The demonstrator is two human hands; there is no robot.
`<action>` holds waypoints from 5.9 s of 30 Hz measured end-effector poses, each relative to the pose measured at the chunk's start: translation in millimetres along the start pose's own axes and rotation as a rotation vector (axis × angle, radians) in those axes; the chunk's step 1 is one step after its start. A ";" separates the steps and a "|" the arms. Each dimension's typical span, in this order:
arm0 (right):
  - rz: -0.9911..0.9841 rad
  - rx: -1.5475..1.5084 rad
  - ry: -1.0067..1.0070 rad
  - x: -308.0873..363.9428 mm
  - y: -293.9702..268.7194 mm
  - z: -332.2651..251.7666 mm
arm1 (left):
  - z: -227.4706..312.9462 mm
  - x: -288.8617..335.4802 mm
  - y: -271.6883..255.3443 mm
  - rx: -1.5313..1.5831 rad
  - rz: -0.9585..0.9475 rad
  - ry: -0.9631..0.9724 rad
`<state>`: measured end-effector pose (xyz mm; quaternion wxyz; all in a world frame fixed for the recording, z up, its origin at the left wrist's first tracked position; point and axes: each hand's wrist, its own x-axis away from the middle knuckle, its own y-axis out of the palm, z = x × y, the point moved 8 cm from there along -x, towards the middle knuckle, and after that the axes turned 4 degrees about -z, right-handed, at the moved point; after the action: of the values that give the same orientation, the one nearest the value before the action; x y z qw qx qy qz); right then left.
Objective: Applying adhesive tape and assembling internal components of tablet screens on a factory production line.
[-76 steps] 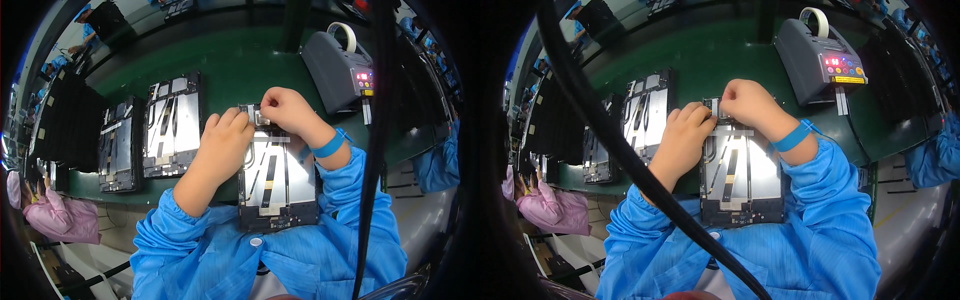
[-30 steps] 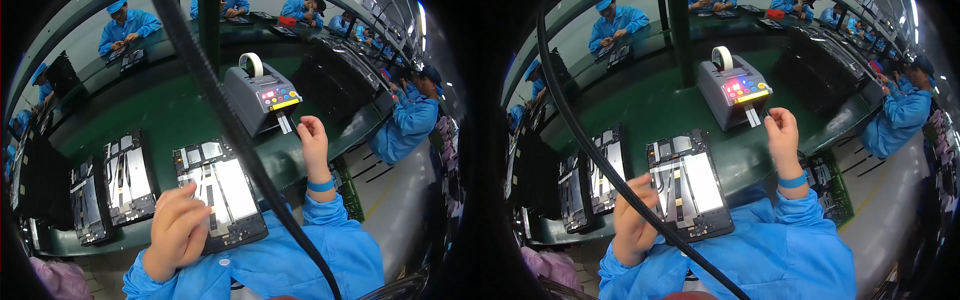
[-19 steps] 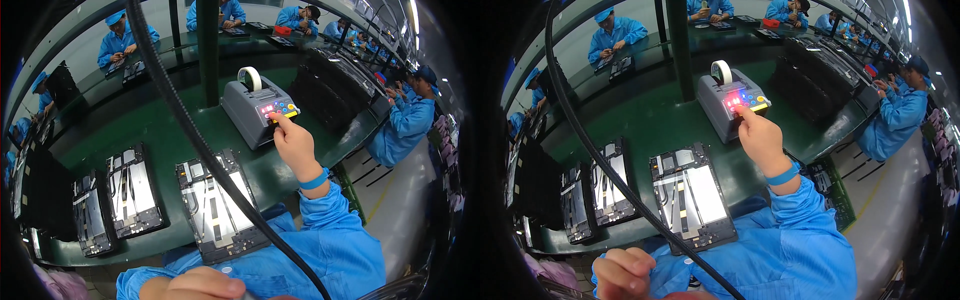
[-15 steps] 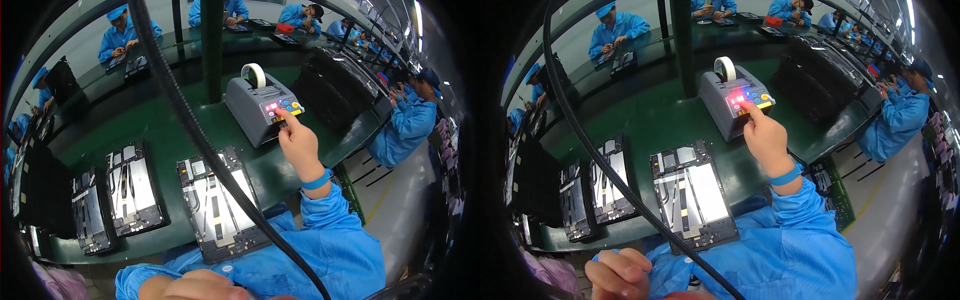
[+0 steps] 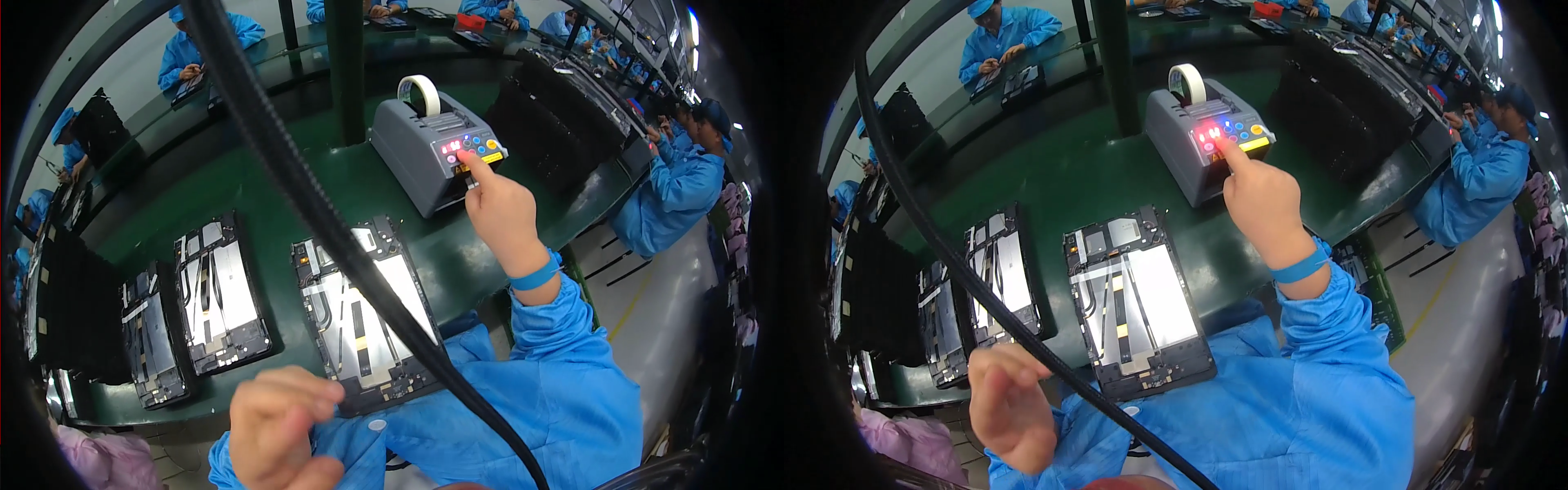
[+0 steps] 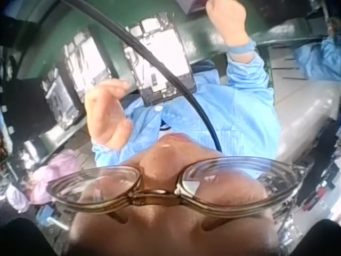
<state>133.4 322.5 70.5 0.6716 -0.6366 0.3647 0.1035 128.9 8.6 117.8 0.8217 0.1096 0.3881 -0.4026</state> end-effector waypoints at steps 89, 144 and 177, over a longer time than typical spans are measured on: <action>-0.235 -1.631 0.874 72.0 82.3 66.4 | -98.1 93.1 -19.5 -0.835 0.030 -0.100; -0.525 -0.477 0.349 -96.7 38.3 125.8 | -94.5 87.8 -14.6 -0.888 -0.047 -0.084; -0.828 -0.235 0.541 -100.6 64.1 131.2 | -96.2 87.7 -13.5 -0.906 -0.026 -0.029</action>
<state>70.1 488.1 73.0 0.4617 -0.8030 0.2286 -0.2996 98.8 -3.4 -9.0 0.7871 -0.2718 0.5149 -0.2039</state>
